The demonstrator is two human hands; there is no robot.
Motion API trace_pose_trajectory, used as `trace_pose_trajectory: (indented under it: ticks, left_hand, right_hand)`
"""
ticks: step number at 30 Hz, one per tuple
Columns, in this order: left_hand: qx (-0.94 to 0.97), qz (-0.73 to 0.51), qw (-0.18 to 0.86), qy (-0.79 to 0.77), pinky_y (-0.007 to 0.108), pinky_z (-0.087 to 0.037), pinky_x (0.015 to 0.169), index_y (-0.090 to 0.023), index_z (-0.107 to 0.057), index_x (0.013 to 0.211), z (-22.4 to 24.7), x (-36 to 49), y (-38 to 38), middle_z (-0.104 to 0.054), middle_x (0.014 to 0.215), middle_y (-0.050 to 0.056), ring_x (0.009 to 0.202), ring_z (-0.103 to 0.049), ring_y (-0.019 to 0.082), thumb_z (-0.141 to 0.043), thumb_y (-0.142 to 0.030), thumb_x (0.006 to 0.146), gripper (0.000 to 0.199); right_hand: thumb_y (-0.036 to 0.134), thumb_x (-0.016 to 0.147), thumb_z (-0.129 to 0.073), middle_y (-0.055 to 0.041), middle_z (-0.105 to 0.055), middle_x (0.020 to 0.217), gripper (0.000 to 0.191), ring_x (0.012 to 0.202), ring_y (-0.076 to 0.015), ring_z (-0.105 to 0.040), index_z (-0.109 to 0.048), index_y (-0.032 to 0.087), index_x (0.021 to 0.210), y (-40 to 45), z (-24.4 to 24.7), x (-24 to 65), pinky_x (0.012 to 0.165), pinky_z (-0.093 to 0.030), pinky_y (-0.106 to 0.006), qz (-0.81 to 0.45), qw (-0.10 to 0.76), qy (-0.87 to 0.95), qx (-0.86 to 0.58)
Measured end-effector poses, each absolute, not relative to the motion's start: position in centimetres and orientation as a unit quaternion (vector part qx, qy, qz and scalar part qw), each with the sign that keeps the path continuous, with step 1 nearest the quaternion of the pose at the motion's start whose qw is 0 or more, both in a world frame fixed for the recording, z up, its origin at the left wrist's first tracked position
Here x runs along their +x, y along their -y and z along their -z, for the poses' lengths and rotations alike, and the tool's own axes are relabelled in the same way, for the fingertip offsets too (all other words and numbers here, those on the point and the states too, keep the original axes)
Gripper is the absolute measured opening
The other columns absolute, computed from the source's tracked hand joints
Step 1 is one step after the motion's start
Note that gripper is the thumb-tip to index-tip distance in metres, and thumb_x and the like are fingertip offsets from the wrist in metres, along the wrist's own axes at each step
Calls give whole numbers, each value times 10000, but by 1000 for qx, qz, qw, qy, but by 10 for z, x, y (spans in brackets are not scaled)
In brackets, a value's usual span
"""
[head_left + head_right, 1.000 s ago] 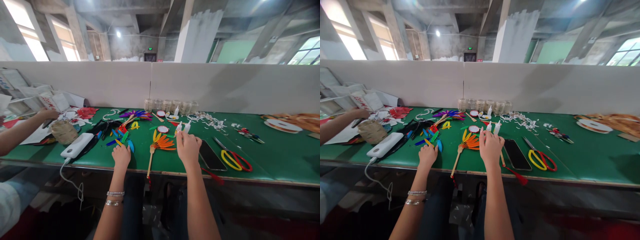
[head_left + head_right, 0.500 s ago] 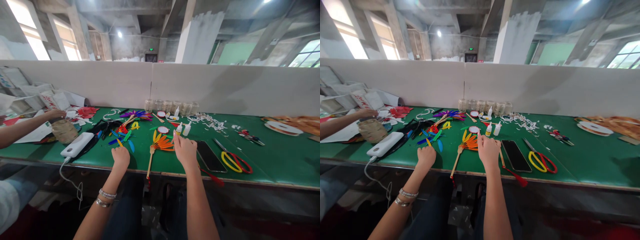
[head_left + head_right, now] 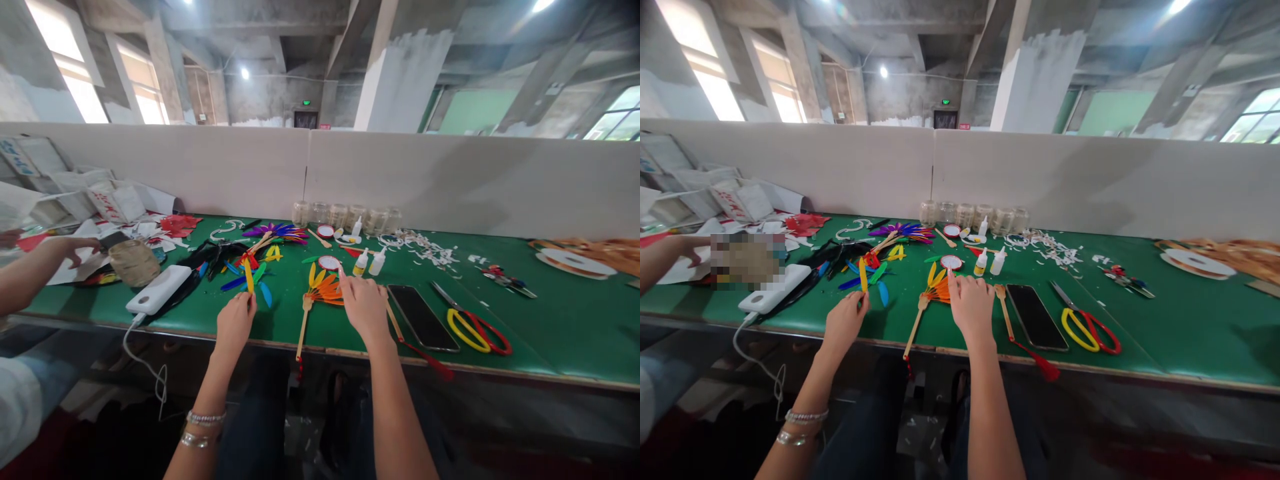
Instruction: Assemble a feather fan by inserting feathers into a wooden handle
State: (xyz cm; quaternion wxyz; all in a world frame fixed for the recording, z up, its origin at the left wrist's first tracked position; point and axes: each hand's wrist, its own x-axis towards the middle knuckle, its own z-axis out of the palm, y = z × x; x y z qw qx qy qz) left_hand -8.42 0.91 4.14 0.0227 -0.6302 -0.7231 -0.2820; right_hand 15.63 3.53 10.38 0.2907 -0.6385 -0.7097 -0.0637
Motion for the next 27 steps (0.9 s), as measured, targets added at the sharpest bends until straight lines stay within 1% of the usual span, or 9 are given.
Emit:
trace_pose_trajectory:
  ticks: [3, 5, 7, 10, 12, 15, 17, 23, 27]
  left_hand:
    - [-614, 451, -156, 629, 227, -382, 558, -182, -498, 716, -41, -70, -4, -572, 670, 26, 613, -545, 127, -275, -372, 885, 338]
    - [-593, 524, -293, 537, 212, -375, 509, -184, -443, 659, -45, -58, 1, -499, 576, -12, 502, -472, 93, -278, -441, 875, 374]
    - [-560, 559, -398, 465, 193, -335, 437, -187, -385, 617, -49, -47, 5, -424, 522, -43, 431, -390, 66, -334, -518, 835, 400]
    - [-511, 556, -518, 401, 170, -243, 358, -185, -356, 603, -55, -34, 10, -365, 501, -68, 390, -311, 41, -457, -597, 739, 446]
    - [-486, 544, -575, 372, 161, -203, 344, -178, -371, 615, -57, -28, 12, -346, 491, -76, 383, -295, 33, -520, -598, 696, 453]
    - [-447, 547, -619, 343, 160, -173, 343, -172, -375, 610, -58, -22, 14, -327, 473, -81, 370, -276, 25, -553, -554, 702, 431]
    - [-426, 561, -630, 326, 165, -163, 345, -168, -370, 594, -59, -19, 16, -320, 462, -82, 361, -257, 21, -551, -530, 718, 423]
    - [-417, 561, -644, 311, 173, -169, 355, -149, -434, 628, -60, -13, 21, -362, 456, -72, 363, -279, 25, -517, -520, 756, 401]
    - [-393, 568, -657, 302, 174, -125, 346, -161, -377, 584, -57, -9, 19, -302, 444, -89, 350, -214, 14, -581, -530, 697, 436]
  right_hand:
    - [465, 902, -218, -56, -604, 709, 512, 758, -189, -508, -575, 189, 660, -34, -103, 146, 682, -315, -305, 13, 305, 743, -595]
    - [463, 902, -239, -48, -592, 692, 501, 733, -171, -511, -572, 189, 647, -33, -101, 135, 680, -343, -289, -45, 320, 780, -536]
    - [457, 901, -267, -40, -610, 727, 463, 753, -161, -530, -602, 195, 718, -32, -98, 124, 715, -373, -284, -139, 343, 807, -461]
    - [467, 865, -371, -43, -639, 978, 368, 951, -174, -541, -630, 223, 959, -30, -94, 108, 845, -373, -308, -301, 397, 780, -378]
    - [476, 825, -447, -37, -642, 1018, 352, 998, -184, -540, -647, 229, 977, -30, -94, 101, 885, -367, -323, -409, 419, 737, -339]
    - [466, 759, -550, -30, -681, 835, 308, 870, -181, -590, -696, 201, 814, -30, -96, 98, 856, -395, -323, -529, 439, 659, -305]
    - [451, 722, -598, -24, -682, 767, 282, 801, -169, -596, -701, 189, 745, -32, -97, 99, 839, -402, -318, -561, 462, 616, -304]
    - [446, 701, -625, -17, -668, 735, 278, 734, -148, -565, -696, 177, 718, -37, -93, 108, 763, -410, -294, -553, 484, 595, -326]
    - [502, 679, -621, -14, -633, 642, 334, 683, -155, -544, -698, 180, 715, -38, -91, 109, 658, -416, -282, -529, 483, 606, -346]
